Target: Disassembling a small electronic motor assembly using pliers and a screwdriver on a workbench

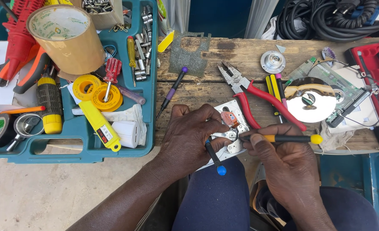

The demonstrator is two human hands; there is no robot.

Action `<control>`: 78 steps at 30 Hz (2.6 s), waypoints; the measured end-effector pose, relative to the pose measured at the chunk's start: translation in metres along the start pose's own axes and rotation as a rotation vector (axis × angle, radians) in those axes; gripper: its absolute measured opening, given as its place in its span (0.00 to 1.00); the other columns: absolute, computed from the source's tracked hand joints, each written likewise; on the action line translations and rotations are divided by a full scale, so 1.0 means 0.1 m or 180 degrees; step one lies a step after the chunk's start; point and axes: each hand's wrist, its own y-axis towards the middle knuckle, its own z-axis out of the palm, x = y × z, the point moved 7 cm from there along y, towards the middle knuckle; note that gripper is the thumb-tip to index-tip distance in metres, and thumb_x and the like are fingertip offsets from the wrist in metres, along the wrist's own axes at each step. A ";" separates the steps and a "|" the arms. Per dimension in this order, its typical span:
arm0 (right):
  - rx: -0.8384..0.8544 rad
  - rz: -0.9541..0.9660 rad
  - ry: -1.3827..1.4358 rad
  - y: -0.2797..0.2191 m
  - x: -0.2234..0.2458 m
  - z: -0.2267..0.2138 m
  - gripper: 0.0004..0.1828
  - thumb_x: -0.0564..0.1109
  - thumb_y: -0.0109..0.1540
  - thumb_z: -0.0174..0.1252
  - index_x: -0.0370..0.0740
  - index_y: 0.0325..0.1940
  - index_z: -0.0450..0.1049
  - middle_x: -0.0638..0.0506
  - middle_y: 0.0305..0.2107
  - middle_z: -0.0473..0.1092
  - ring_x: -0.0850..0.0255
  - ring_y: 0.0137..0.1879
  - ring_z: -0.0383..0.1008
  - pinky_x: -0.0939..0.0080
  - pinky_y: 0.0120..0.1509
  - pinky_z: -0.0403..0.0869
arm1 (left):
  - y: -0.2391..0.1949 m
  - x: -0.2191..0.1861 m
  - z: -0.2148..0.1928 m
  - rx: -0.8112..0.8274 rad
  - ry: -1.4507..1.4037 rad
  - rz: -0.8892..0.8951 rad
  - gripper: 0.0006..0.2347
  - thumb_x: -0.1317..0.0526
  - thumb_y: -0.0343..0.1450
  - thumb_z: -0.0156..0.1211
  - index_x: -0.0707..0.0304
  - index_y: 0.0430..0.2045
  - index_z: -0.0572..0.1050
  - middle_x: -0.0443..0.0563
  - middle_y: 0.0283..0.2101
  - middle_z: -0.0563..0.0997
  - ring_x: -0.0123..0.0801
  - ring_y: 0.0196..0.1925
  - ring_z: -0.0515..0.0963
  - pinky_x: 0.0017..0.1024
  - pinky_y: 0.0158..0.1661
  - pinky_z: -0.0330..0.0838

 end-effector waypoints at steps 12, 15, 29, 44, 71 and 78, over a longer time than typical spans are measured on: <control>-0.0074 -0.0433 -0.0076 -0.06 0.06 -0.09 0.07 0.40 0.67 0.62 0.38 0.46 0.71 0.41 0.37 0.82 0.55 0.41 0.88 0.61 0.52 0.87 | -0.01 -0.01 -0.02 -0.0011 -0.0003 0.0104 0.18 0.66 0.70 0.64 0.42 0.53 0.81 0.36 0.53 0.78 0.29 0.48 0.80 0.44 0.48 0.55; -0.0039 -0.0418 -0.0148 -0.07 0.08 -0.10 0.07 0.36 0.66 0.63 0.38 0.46 0.71 0.42 0.37 0.83 0.59 0.44 0.86 0.63 0.55 0.84 | 0.01 -0.03 -0.05 -0.0067 -0.0027 -0.0005 0.16 0.66 0.71 0.61 0.45 0.52 0.81 0.39 0.52 0.78 0.29 0.50 0.80 0.43 0.48 0.55; 0.0115 -0.0351 -0.0771 -0.13 0.17 -0.05 0.05 0.40 0.64 0.64 0.39 0.44 0.77 0.49 0.41 0.85 0.65 0.50 0.84 0.66 0.61 0.80 | -0.01 -0.03 -0.05 -0.0122 -0.0070 -0.0015 0.15 0.67 0.69 0.63 0.46 0.49 0.81 0.38 0.52 0.78 0.28 0.47 0.80 0.42 0.47 0.55; 0.0383 -0.1063 -0.1127 -0.24 0.37 0.15 0.04 0.38 0.67 0.59 0.37 0.46 0.74 0.48 0.46 0.82 0.62 0.55 0.83 0.64 0.62 0.78 | -0.06 0.01 -0.07 -0.0103 -0.0103 0.0031 0.14 0.67 0.72 0.62 0.44 0.51 0.80 0.38 0.49 0.77 0.33 0.43 0.80 0.42 0.48 0.53; 0.0009 -0.0269 -0.0329 -0.06 0.11 0.09 0.07 0.39 0.72 0.53 0.30 0.46 0.71 0.33 0.42 0.82 0.46 0.42 0.87 0.54 0.48 0.85 | -0.06 0.08 -0.08 -0.0093 -0.0066 -0.0204 0.34 0.75 0.52 0.63 0.43 0.55 0.75 0.38 0.47 0.76 0.33 0.46 0.78 0.42 0.48 0.54; -0.0062 -0.0222 -0.0140 -0.08 0.08 0.07 0.07 0.39 0.71 0.54 0.32 0.50 0.69 0.33 0.43 0.81 0.48 0.42 0.86 0.54 0.49 0.85 | -0.07 0.11 -0.06 -0.0373 -0.0060 -0.0282 0.16 0.68 0.74 0.62 0.48 0.56 0.77 0.40 0.50 0.78 0.37 0.42 0.75 0.41 0.48 0.56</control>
